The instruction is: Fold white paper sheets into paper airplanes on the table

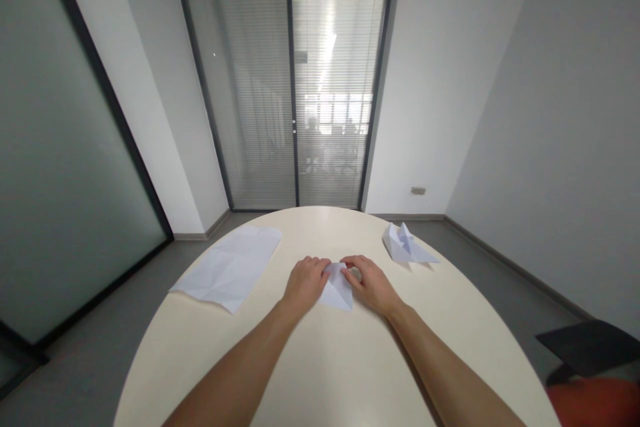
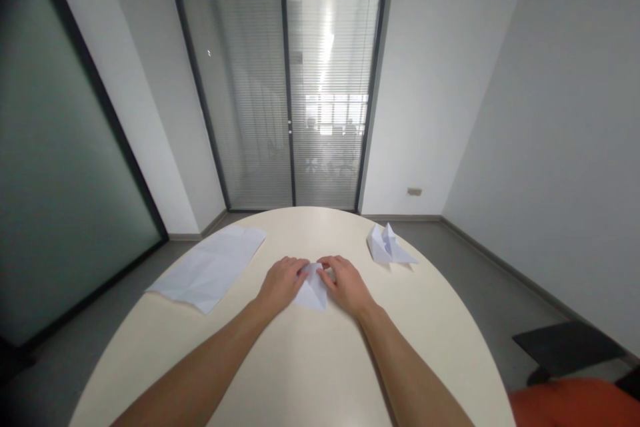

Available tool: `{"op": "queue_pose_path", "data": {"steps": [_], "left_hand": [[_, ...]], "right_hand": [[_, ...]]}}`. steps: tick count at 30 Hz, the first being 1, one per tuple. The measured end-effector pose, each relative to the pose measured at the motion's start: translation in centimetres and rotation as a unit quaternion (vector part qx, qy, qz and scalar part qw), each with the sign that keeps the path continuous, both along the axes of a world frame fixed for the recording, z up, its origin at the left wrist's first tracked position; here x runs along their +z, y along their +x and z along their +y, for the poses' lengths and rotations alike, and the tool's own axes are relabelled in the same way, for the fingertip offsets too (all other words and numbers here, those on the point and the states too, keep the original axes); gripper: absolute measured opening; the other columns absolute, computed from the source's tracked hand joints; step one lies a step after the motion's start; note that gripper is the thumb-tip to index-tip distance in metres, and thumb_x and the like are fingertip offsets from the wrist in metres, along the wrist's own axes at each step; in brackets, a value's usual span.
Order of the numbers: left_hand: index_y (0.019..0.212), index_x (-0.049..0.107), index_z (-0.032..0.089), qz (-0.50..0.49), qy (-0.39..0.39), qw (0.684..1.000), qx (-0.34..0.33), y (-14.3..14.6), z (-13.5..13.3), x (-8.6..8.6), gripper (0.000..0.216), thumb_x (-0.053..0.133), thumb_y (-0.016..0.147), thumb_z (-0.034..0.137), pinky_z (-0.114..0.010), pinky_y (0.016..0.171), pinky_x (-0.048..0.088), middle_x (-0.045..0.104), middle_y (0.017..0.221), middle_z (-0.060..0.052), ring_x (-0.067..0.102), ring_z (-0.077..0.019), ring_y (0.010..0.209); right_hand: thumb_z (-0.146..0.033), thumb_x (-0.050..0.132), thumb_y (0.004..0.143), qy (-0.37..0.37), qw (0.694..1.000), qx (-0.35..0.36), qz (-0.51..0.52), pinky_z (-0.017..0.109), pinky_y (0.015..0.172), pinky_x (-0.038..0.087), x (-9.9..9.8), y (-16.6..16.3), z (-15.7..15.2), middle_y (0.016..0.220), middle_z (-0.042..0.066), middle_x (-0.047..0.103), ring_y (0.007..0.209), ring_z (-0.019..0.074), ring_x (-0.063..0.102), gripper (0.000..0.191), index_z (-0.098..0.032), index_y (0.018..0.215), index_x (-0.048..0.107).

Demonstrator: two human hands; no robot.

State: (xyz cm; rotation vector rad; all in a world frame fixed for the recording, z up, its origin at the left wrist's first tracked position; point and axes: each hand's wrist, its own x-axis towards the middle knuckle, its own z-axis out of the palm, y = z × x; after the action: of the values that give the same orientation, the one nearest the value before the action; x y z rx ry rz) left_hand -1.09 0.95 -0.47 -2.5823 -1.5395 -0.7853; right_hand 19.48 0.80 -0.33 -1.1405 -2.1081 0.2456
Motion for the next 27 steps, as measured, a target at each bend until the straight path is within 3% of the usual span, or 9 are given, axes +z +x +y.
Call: {"op": "queue_pose_path", "data": {"steps": [7, 14, 17, 21, 24, 27], "left_hand": [[0.098, 0.063, 0.023, -0.058, -0.016, 0.998, 0.02, -0.1, 0.2, -0.1, 0.008, 0.055, 0.096, 0.022, -0.027, 0.079, 0.044, 0.063, 0.096, -0.001, 0.059, -0.0172, 0.091], [0.098, 0.058, 0.023, -0.141, 0.017, 0.99, 0.016, -0.1, 0.4, -0.6, 0.006, 0.053, 0.097, 0.021, -0.027, 0.078, 0.045, 0.06, 0.1, -0.001, 0.06, -0.0155, 0.088], [0.098, 0.056, 0.022, -0.179, 0.033, 0.983, 0.0, -0.2, 0.8, -0.9, 0.007, 0.049, 0.097, 0.019, -0.027, 0.079, 0.046, 0.06, 0.097, -0.001, 0.06, -0.0153, 0.086], [0.098, 0.055, 0.022, -0.23, 0.035, 0.972, -0.021, -0.3, 1.2, -1.3, 0.009, 0.047, 0.097, 0.018, -0.026, 0.078, 0.048, 0.059, 0.097, -0.001, 0.06, -0.0147, 0.085], [0.097, 0.056, 0.022, -0.254, 0.039, 0.966, -0.024, -0.3, 1.2, -1.3, 0.012, 0.047, 0.095, 0.016, -0.027, 0.08, 0.049, 0.06, 0.096, -0.001, 0.061, -0.0151, 0.088], [0.098, 0.056, 0.022, -0.271, 0.034, 0.962, -0.029, -0.3, 1.1, -1.2, 0.013, 0.046, 0.094, 0.014, -0.027, 0.082, 0.049, 0.061, 0.096, -0.002, 0.062, -0.0153, 0.089]], "right_hand": [[-0.034, 0.049, 0.098, -0.02, 1.0, -0.006, 0.0, 0.035, 0.096, 0.046, -0.2, -0.1, 0.1, 0.109, 0.007, 0.069, 0.103, 0.0209, 0.063, 0.026, -0.023, 0.117, 0.062], [-0.037, 0.055, 0.093, -0.052, 0.997, -0.058, 0.009, 0.038, 0.09, 0.049, -0.5, 0.2, 0.3, 0.113, 0.006, 0.069, 0.1, 0.0231, 0.065, 0.034, -0.026, 0.125, 0.056], [-0.038, 0.062, 0.088, -0.03, 0.996, -0.067, 0.053, 0.04, 0.096, 0.048, -0.7, 0.4, 0.7, 0.118, 0.007, 0.067, 0.106, 0.024, 0.063, 0.042, -0.026, 0.127, 0.053], [-0.039, 0.066, 0.083, 0.013, 0.988, -0.072, 0.138, 0.041, 0.097, 0.049, -1.1, 0.3, 1.1, 0.144, 0.011, 0.049, 0.124, 0.0257, 0.053, 0.064, -0.026, 0.141, 0.04], [-0.042, 0.068, 0.081, 0.006, 0.981, -0.083, 0.176, 0.041, 0.094, 0.051, -1.2, 0.1, 1.2, 0.154, 0.014, 0.035, 0.131, 0.0271, 0.047, 0.082, -0.027, 0.15, 0.026], [-0.043, 0.069, 0.08, -0.045, 0.981, -0.1, 0.158, 0.04, 0.089, 0.052, -1.1, 0.2, 1.1, 0.141, 0.015, 0.052, 0.111, 0.026, 0.061, 0.089, -0.025, 0.152, 0.021]]}}
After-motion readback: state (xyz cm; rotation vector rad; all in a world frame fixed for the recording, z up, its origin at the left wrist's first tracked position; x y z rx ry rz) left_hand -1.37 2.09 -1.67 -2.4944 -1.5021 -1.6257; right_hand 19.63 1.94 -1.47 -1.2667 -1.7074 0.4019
